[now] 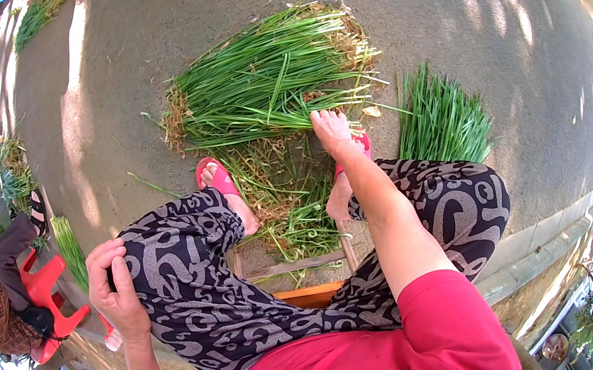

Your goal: The person sorts green stalks into bundles by hand, picking through a pile on the ground and grouping them together.

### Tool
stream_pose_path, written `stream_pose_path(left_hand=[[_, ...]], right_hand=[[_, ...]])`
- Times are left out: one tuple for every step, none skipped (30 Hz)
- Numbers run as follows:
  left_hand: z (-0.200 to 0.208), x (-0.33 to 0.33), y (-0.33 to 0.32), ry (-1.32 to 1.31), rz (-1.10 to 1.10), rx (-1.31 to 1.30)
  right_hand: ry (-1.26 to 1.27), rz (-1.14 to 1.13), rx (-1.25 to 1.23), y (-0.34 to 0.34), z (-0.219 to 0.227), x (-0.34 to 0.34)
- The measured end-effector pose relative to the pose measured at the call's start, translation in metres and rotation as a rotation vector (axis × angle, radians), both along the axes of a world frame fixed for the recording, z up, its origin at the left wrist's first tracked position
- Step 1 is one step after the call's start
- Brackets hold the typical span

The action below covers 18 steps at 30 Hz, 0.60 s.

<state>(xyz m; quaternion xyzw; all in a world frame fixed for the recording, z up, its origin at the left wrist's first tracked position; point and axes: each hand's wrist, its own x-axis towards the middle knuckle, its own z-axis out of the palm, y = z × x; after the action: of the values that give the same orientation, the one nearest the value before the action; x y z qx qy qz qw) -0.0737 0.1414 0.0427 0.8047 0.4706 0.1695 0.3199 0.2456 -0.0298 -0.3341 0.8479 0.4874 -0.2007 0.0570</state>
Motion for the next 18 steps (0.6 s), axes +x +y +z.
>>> stream_pose_path(left_hand=[[0.0, 0.0, 0.0, 0.003, -0.001, -0.001], [0.001, 0.001, 0.0, 0.007, 0.0, 0.0], [0.001, 0.001, 0.0, 0.011, 0.003, 0.001], [0.002, 0.001, 0.0, 0.015, 0.005, 0.002], [0.002, 0.001, -0.001, 0.019, 0.005, 0.002], [0.002, 0.002, -0.001, 0.022, 0.004, 0.005], [0.002, 0.002, -0.001, 0.025, 0.003, 0.007], [0.002, 0.002, -0.001, 0.025, 0.001, 0.01], [0.002, 0.002, -0.001, 0.022, 0.001, 0.009], [0.002, 0.002, -0.001, 0.02, 0.002, 0.007], [0.002, 0.002, -0.001, 0.017, 0.005, 0.007], [0.002, 0.002, -0.002, 0.016, 0.006, 0.005], [0.002, 0.002, -0.002, 0.014, 0.007, 0.003], [0.001, 0.001, -0.003, 0.013, 0.007, 0.0], [0.001, 0.001, -0.003, 0.014, 0.005, 0.007], [0.001, 0.0, -0.002, 0.016, 0.002, 0.014], [0.0, 0.001, -0.002, 0.016, -0.003, 0.017], [0.0, 0.001, -0.002, 0.015, -0.006, 0.015]], right_hand=[[0.013, -0.028, -0.012, 0.0, 0.0, -0.002], [0.027, -0.054, -0.024, 0.0, 0.0, -0.004], [0.042, -0.079, -0.035, 0.001, 0.0, -0.006], [0.048, -0.096, -0.046, 0.002, -0.001, -0.007], [0.054, -0.113, -0.058, 0.003, -0.001, -0.007], [0.06, -0.131, -0.069, 0.003, -0.001, -0.008], [0.04, -0.136, -0.03, 0.003, -0.001, -0.01], [0.017, -0.141, 0.009, 0.003, -0.003, -0.011], [-0.005, -0.147, 0.048, 0.002, -0.004, -0.011], [0.001, -0.143, 0.019, 0.001, -0.005, -0.012], [0.007, -0.137, -0.009, 0.002, -0.005, -0.012], [0.013, -0.131, -0.037, 0.003, -0.004, -0.012], [0.027, -0.124, -0.052, 0.003, -0.004, -0.012], [0.042, -0.119, -0.067, 0.003, -0.003, -0.012], [0.057, -0.113, -0.083, 0.003, -0.002, -0.012], [0.035, -0.102, -0.037, 0.005, -0.001, -0.011], [0.012, -0.093, 0.005, 0.004, 0.001, -0.008], [-0.011, -0.084, 0.047, 0.004, 0.003, -0.006]])
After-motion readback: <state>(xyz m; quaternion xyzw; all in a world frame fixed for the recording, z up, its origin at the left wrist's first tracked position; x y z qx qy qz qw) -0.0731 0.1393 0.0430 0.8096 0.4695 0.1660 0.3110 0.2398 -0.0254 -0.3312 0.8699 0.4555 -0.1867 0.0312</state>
